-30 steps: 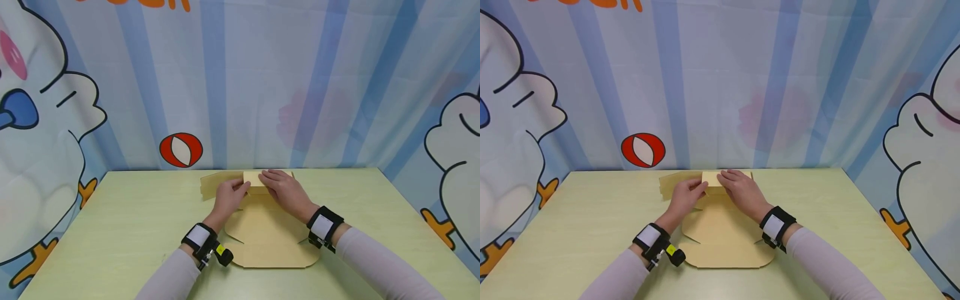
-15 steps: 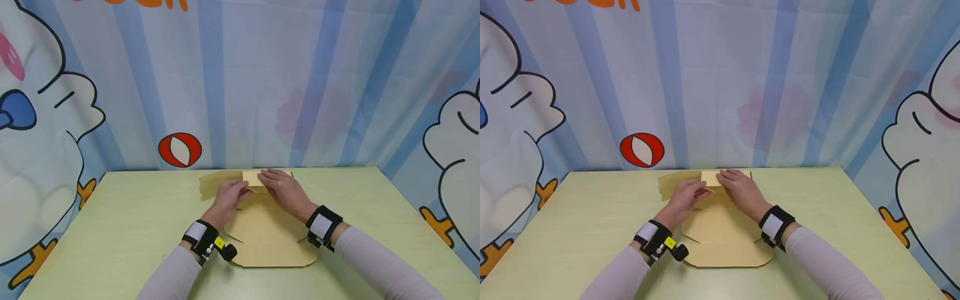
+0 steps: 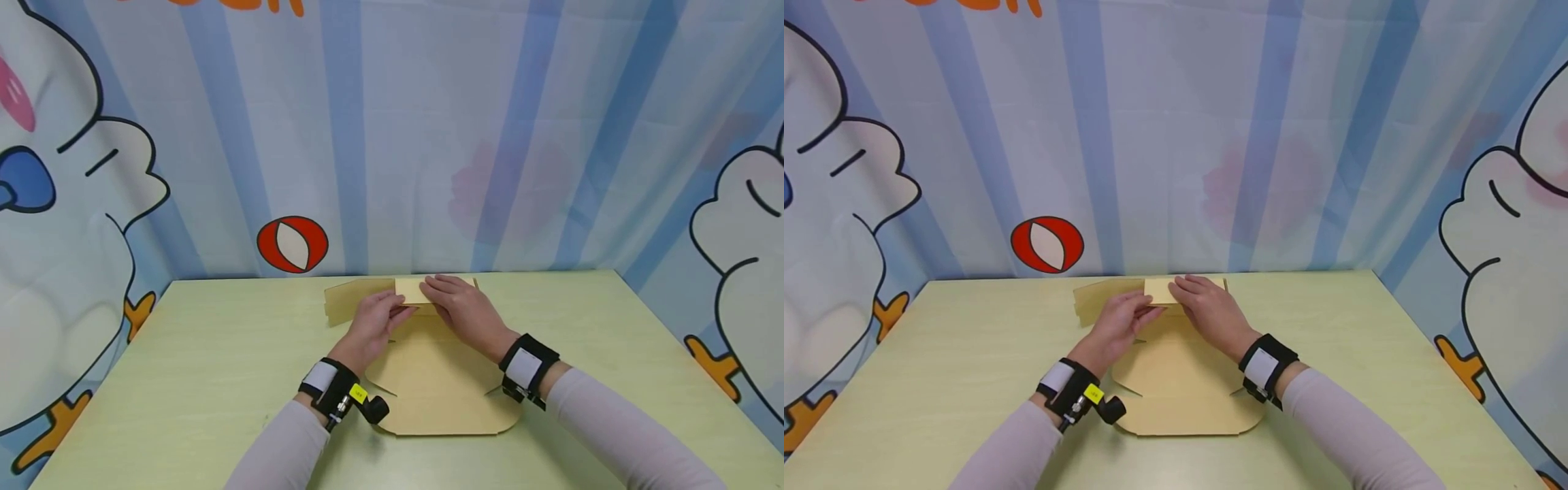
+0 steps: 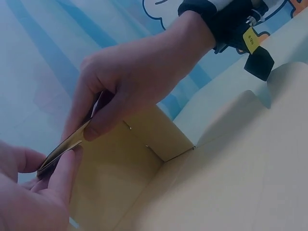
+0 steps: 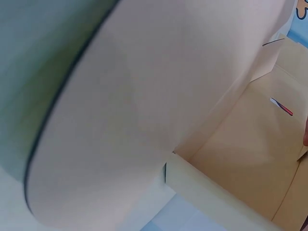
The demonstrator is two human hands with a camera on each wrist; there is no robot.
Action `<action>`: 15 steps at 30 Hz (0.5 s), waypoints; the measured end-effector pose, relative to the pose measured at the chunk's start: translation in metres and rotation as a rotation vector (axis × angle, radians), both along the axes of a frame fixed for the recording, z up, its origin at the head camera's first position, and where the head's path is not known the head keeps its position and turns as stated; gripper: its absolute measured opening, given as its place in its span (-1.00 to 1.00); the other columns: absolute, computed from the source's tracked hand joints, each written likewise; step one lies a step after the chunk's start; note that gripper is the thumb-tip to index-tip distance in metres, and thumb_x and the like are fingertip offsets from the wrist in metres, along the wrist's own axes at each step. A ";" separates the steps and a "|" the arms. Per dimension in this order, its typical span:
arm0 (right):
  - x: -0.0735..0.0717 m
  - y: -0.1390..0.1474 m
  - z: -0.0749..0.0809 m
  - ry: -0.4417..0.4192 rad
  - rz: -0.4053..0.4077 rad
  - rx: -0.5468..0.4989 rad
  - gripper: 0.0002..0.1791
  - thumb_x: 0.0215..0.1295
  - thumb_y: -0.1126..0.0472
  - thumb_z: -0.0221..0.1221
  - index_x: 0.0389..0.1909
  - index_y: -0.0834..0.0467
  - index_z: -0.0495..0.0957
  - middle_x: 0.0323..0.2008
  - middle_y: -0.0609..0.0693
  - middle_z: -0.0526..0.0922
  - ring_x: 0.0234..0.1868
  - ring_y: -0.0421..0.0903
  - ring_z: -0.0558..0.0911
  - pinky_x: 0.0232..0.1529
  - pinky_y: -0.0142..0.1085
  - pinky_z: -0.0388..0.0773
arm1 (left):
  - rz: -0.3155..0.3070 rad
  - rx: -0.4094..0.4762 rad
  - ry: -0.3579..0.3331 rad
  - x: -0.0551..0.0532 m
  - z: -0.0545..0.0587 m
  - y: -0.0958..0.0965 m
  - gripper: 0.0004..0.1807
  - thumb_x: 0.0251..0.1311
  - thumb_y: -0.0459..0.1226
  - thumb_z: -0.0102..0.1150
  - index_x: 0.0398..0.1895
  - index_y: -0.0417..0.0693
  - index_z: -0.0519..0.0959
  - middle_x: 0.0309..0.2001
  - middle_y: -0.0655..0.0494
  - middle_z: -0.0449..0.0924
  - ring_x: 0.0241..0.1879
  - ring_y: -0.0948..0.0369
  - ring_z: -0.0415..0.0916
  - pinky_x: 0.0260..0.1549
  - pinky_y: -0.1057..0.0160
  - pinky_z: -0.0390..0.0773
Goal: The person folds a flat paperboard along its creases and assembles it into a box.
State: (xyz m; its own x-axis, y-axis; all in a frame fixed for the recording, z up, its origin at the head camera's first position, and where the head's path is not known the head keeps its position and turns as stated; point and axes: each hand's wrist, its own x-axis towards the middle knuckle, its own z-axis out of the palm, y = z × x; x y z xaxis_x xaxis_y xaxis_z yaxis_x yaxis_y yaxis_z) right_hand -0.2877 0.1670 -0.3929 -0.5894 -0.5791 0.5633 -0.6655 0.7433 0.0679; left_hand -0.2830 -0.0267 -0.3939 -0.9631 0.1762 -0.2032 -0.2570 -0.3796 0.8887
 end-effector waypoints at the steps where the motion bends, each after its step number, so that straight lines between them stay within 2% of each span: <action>1: 0.000 0.000 0.000 -0.002 0.000 0.000 -0.53 0.23 0.34 0.31 0.19 0.18 0.59 0.16 0.13 0.65 0.22 0.08 0.61 0.19 -0.08 0.58 | -0.001 0.006 -0.001 0.000 0.000 0.000 -0.56 0.45 -0.38 -0.06 0.33 -0.38 0.36 0.26 -0.29 0.46 0.15 0.06 0.58 0.08 0.30 0.59; 4: 0.000 0.000 0.000 -0.004 0.002 0.005 -0.54 0.23 0.33 0.31 0.19 0.17 0.59 0.16 0.13 0.65 0.23 0.08 0.60 0.19 -0.08 0.58 | -0.008 0.014 0.001 -0.001 0.000 0.000 -0.54 0.46 -0.38 -0.08 0.37 -0.39 0.31 0.31 -0.32 0.40 0.20 0.05 0.55 0.09 0.31 0.58; 8: 0.001 0.000 0.001 -0.001 0.008 0.016 -0.54 0.24 0.32 0.30 0.19 0.17 0.59 0.17 0.13 0.65 0.23 0.08 0.60 0.18 -0.09 0.59 | -0.004 0.008 -0.005 -0.001 0.000 -0.001 -0.53 0.47 -0.38 -0.08 0.38 -0.38 0.31 0.33 -0.33 0.39 0.11 0.13 0.60 0.06 0.34 0.59; 12: 0.000 0.000 0.001 -0.008 0.001 0.017 -0.54 0.25 0.33 0.30 0.20 0.17 0.58 0.17 0.13 0.65 0.23 0.08 0.60 0.18 -0.08 0.59 | 0.012 0.003 -0.005 0.000 0.001 0.000 -0.56 0.45 -0.38 -0.06 0.34 -0.37 0.36 0.25 -0.30 0.48 -0.01 0.19 0.64 0.06 0.32 0.60; 15: 0.000 0.000 0.000 -0.016 -0.007 0.014 -0.53 0.24 0.33 0.30 0.20 0.17 0.58 0.17 0.12 0.65 0.22 0.08 0.61 0.19 -0.07 0.58 | 0.017 -0.018 0.004 0.000 0.000 0.000 -0.58 0.45 -0.37 -0.04 0.31 -0.37 0.40 0.20 -0.27 0.52 -0.01 0.18 0.63 0.12 0.25 0.58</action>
State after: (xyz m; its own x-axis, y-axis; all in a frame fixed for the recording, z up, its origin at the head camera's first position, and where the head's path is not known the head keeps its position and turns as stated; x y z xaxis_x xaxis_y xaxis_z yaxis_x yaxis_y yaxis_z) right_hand -0.2879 0.1672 -0.3926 -0.6020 -0.5827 0.5460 -0.6615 0.7469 0.0677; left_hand -0.2829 -0.0264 -0.3938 -0.9667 0.1565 -0.2023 -0.2472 -0.3681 0.8963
